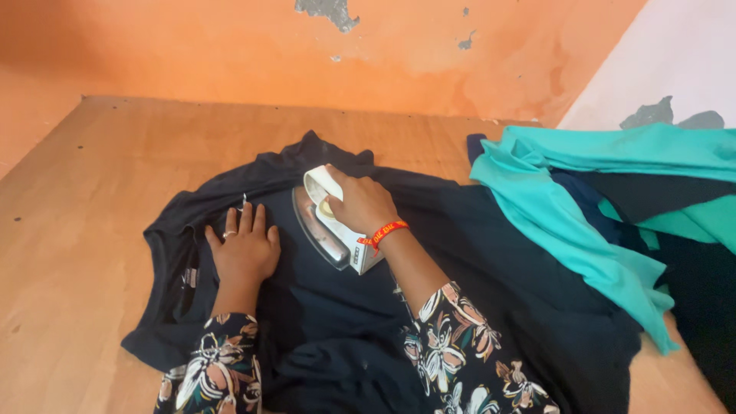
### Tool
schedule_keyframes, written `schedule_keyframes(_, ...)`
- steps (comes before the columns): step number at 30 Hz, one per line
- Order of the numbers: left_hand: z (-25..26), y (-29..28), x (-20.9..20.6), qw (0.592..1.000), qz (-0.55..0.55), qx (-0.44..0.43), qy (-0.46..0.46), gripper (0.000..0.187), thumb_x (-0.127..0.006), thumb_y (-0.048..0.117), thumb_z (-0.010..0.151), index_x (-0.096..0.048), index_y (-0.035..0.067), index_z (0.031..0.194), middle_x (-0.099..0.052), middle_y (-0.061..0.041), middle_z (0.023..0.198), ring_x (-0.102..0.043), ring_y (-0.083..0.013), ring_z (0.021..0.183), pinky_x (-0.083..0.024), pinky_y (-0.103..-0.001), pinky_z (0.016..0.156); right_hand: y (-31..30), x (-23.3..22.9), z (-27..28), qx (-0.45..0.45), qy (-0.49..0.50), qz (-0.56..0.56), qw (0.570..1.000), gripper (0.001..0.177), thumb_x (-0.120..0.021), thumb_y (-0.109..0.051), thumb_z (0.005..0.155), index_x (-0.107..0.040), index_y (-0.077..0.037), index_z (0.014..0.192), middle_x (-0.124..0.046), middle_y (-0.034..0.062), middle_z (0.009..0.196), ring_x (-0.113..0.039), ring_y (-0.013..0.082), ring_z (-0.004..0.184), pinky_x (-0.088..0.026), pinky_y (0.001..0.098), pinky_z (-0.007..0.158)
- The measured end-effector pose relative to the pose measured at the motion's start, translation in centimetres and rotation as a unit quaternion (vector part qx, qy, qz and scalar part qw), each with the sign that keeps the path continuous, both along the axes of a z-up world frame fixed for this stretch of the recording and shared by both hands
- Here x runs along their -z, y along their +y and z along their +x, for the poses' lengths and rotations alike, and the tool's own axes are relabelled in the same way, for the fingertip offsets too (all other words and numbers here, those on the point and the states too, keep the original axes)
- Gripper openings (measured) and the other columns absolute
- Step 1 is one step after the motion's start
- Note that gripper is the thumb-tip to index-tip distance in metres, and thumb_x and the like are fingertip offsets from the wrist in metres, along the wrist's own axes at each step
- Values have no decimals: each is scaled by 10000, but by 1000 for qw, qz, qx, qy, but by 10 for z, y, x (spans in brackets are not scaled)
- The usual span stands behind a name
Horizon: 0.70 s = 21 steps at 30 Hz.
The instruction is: The person irons a black t-shirt laid out on a wooden table using a white electric iron. They repeatedly smooth the fabric with the iron while holding the shirt in place with the other hand. Other folded clothes are visible nearby.
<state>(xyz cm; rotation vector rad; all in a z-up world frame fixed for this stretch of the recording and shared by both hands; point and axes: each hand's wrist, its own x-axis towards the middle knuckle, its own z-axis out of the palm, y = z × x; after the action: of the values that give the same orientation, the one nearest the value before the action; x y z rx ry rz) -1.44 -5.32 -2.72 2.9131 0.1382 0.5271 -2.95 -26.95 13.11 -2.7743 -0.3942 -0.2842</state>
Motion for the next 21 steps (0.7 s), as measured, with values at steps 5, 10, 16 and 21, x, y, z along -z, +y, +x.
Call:
schedule_keyframes(5,2,3,2,1000,-3,8,14,645,-333,484,990,-349,214,1575,-282,-20,1663,-238,-288,1529,-98,-698,1164,-18,1,-42,-47,1,-19,999,673,-655,-334,869,-486,-248,1515,-729,231,925,-691,454,870,-544,557,792)
schedule_keyframes(10,2,4,3,1000,1,10,12,646,-330,487,995,-349,214,1580,-288,-24,1664,-237,-285,1533,-94,-696,1171,-62,-5,-80,-104,13,-17,994,664,-646,-354,874,-479,-292,1514,-745,197,909,-702,435,853,-546,542,781)
schedule_keyframes(16,2,5,3,1000,4,12,7,645,-330,487,1001,-355,207,1580,-300,-31,1661,-241,-291,1528,-94,-691,1174,-74,-9,-63,13,47,-93,994,681,-639,-365,898,-407,-423,1536,-727,163,980,-696,405,911,-541,520,798)
schedule_keyframes(21,1,5,2,1000,-3,11,11,641,-340,482,995,-354,211,1575,-299,-24,1657,-241,-286,1529,-96,-688,1172,-44,5,-12,35,-21,-79,996,600,-629,-364,929,-443,-384,1499,-679,120,1081,-687,364,951,-534,499,756)
